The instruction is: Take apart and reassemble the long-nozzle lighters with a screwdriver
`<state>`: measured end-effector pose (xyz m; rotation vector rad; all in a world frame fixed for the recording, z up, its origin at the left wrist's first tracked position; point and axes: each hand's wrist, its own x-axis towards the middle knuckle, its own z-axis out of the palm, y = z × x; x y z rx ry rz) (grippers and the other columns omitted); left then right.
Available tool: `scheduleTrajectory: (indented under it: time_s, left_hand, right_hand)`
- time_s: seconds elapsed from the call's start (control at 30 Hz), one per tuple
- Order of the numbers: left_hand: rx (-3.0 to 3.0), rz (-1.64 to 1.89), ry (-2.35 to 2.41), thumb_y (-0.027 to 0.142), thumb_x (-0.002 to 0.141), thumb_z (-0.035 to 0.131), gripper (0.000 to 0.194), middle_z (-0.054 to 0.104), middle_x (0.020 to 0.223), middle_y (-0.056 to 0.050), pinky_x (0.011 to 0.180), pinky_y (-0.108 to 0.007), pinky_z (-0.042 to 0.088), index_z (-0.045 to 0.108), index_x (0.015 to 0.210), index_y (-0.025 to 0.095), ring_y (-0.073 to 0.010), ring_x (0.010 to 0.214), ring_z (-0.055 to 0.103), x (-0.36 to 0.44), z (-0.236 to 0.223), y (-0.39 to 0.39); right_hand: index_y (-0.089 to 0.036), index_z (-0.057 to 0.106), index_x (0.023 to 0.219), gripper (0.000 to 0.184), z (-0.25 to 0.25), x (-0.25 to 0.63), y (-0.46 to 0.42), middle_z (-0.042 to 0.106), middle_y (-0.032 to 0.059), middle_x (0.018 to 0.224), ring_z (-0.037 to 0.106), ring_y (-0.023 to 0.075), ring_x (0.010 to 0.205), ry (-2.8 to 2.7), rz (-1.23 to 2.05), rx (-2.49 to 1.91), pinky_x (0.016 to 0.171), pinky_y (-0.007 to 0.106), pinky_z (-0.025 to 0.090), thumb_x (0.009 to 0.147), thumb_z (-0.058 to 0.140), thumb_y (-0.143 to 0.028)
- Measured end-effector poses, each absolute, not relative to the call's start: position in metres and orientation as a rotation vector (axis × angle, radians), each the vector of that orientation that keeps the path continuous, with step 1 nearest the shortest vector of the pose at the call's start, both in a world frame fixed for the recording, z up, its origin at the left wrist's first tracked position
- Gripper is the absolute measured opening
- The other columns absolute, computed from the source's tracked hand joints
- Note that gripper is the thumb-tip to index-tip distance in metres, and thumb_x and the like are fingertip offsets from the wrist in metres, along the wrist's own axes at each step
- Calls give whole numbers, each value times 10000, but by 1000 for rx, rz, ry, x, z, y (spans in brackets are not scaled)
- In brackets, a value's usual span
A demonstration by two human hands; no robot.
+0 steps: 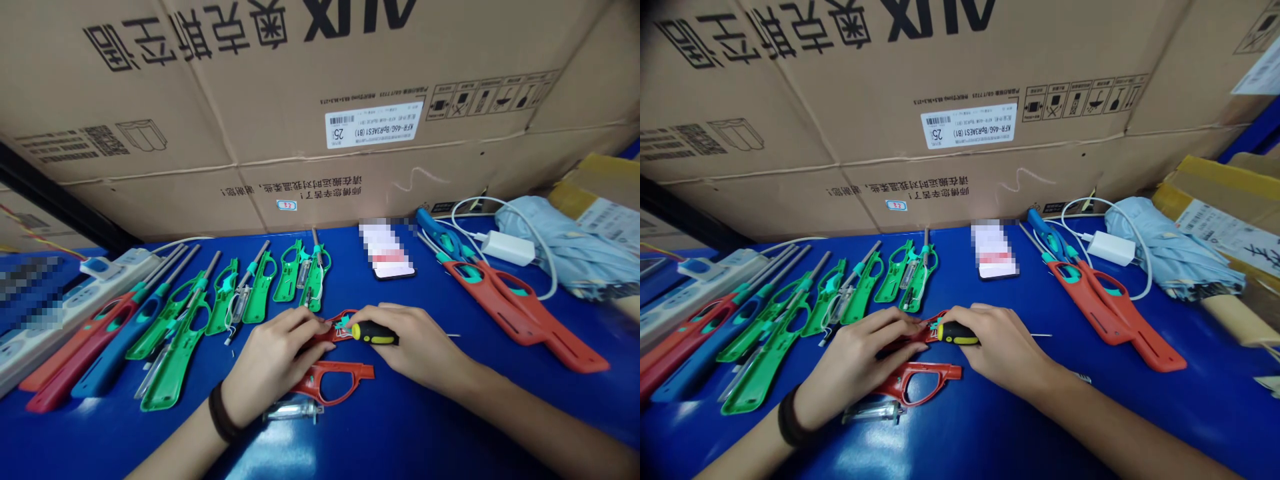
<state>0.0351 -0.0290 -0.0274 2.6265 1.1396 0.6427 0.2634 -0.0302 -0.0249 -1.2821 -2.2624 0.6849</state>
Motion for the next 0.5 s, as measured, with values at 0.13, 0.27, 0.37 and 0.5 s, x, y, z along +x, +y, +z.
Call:
scheduleTrajectory:
  time_s: [0.13, 0.27, 0.37, 0.5]
  left_hand:
    - [2659, 597, 1163, 265, 895, 565, 131, 646, 950, -28, 739, -305, 546, 622, 993, 199, -171, 829, 630, 35, -27, -29]
    - [2688, 601, 1213, 304, 885, 576, 251, 644, 926, -40, 666, -280, 550, 600, 1111, 197, -171, 789, 640, 35, -28, -29]
    - [2698, 632, 1204, 327, 879, 582, 260, 646, 929, -41, 652, -264, 550, 622, 1105, 204, -161, 773, 648, 35, -29, -28]
    - [2696, 657, 1206, 340, 875, 585, 255, 649, 917, -36, 641, -259, 551, 641, 1086, 209, -156, 761, 653, 34, -29, -27]
  right_hand:
    - [-284, 643, 1042, 346, -25, 264, -29, 705, -10, 920, 656, 181, 845, -2240, 716, -1300, 727, 255, 459, 773, 541, -92]
    - [-289, 649, 979, 228, -26, 260, -27, 721, -28, 913, 669, 182, 840, -2082, 841, -1363, 724, 258, 473, 798, 574, -172]
    - [-247, 653, 892, 127, -23, 257, -20, 722, -24, 836, 671, 173, 789, -1931, 1004, -1406, 697, 249, 482, 767, 636, -233]
    - [-189, 651, 846, 151, -15, 255, -8, 725, 1, 816, 666, 178, 785, -1884, 1193, -1442, 708, 257, 487, 701, 688, -207]
